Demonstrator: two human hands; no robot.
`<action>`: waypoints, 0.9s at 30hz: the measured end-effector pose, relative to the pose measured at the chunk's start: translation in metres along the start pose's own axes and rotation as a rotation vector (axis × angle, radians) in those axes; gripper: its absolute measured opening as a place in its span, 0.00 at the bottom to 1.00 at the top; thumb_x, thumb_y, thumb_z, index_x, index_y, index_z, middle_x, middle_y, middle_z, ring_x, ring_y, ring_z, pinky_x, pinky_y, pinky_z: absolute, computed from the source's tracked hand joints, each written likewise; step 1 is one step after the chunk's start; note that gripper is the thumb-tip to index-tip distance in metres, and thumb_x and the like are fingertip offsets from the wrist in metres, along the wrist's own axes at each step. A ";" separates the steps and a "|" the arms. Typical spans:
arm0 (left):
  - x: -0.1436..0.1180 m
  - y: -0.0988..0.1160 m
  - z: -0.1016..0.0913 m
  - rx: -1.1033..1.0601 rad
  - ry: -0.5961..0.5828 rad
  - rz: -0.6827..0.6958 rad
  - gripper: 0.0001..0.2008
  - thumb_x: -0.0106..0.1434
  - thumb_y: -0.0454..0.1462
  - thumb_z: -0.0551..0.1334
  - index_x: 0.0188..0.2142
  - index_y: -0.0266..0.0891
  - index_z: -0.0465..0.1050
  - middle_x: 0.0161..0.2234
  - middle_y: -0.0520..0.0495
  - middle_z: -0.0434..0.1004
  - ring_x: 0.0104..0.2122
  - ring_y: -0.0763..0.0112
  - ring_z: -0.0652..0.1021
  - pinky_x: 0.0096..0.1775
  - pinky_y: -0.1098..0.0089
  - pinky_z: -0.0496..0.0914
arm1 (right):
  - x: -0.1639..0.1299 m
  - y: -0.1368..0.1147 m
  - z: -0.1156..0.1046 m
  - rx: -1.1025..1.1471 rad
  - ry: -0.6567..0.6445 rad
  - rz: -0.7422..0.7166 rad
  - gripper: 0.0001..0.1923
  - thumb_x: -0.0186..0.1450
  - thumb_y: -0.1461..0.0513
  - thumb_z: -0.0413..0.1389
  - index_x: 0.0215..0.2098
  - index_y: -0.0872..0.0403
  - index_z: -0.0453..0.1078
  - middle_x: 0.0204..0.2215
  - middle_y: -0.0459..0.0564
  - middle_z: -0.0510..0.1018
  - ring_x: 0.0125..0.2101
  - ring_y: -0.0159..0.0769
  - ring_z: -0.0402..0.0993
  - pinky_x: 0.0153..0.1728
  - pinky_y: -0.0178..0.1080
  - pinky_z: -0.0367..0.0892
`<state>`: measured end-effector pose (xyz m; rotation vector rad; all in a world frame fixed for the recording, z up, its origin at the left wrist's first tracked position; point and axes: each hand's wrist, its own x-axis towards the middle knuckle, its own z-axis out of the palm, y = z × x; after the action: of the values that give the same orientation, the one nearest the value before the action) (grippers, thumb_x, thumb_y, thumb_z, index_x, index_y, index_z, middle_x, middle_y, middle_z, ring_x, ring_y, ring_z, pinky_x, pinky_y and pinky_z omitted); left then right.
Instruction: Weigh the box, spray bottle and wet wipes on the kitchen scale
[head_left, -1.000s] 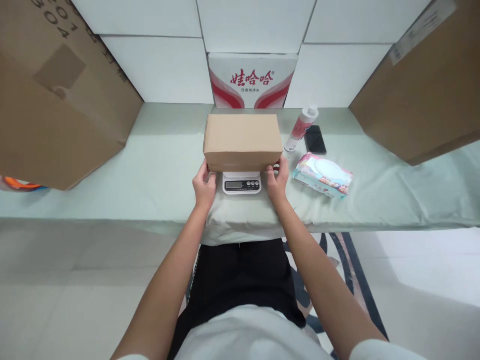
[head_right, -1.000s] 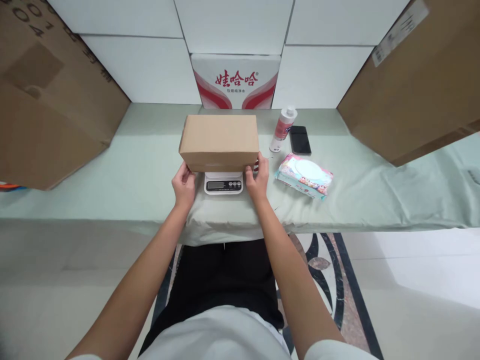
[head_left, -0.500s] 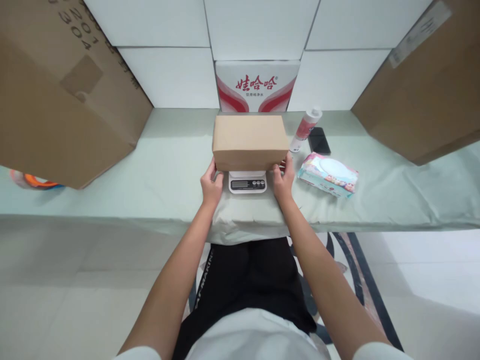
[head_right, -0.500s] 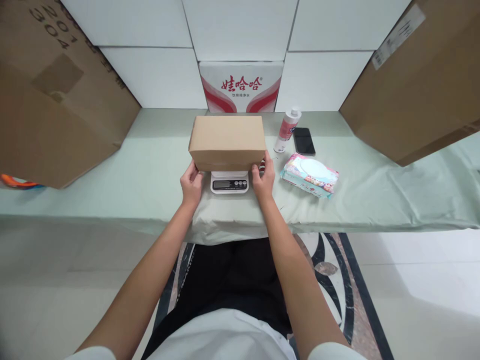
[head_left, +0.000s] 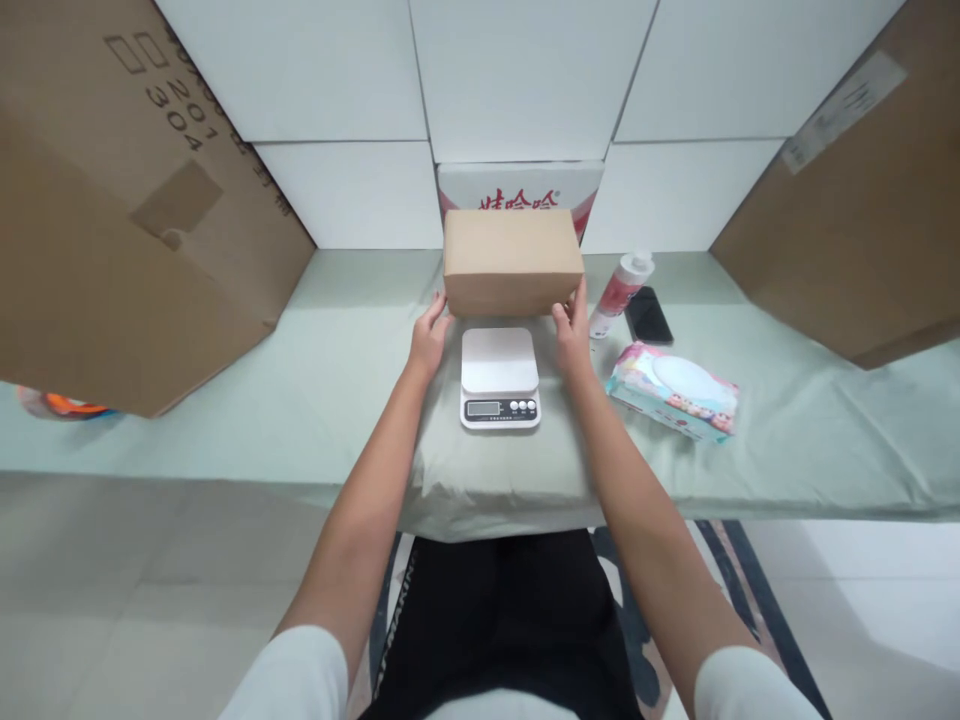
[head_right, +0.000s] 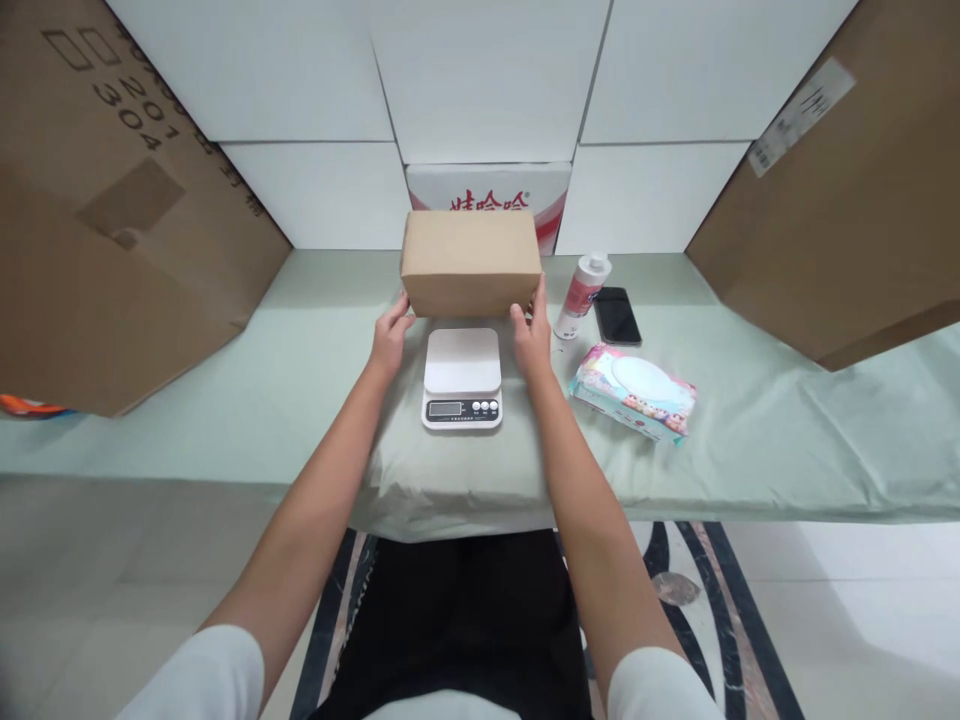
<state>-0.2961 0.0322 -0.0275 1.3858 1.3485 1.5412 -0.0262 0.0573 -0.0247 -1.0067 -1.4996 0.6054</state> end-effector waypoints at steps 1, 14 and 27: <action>0.006 -0.007 0.001 0.000 -0.004 -0.025 0.26 0.66 0.32 0.60 0.63 0.36 0.75 0.70 0.43 0.68 0.76 0.58 0.57 0.76 0.58 0.48 | 0.003 0.007 0.004 0.004 -0.008 0.013 0.45 0.71 0.35 0.47 0.77 0.48 0.53 0.66 0.59 0.72 0.61 0.46 0.74 0.64 0.50 0.70; 0.017 -0.040 0.002 0.313 0.056 0.001 0.24 0.63 0.35 0.66 0.59 0.43 0.78 0.67 0.41 0.73 0.74 0.50 0.63 0.77 0.46 0.43 | -0.001 0.041 0.013 0.043 -0.046 0.102 0.42 0.70 0.35 0.51 0.73 0.48 0.60 0.64 0.58 0.75 0.66 0.47 0.71 0.67 0.52 0.67; 0.007 -0.011 0.008 0.752 0.059 0.046 0.12 0.71 0.40 0.59 0.46 0.43 0.82 0.46 0.44 0.86 0.46 0.58 0.82 0.55 0.58 0.71 | 0.003 0.042 0.017 0.103 -0.064 0.165 0.45 0.69 0.37 0.53 0.77 0.46 0.54 0.69 0.57 0.70 0.64 0.53 0.72 0.58 0.52 0.74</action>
<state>-0.2921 0.0431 -0.0372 1.8129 2.0682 1.1376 -0.0318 0.0838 -0.0613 -1.0456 -1.4341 0.8312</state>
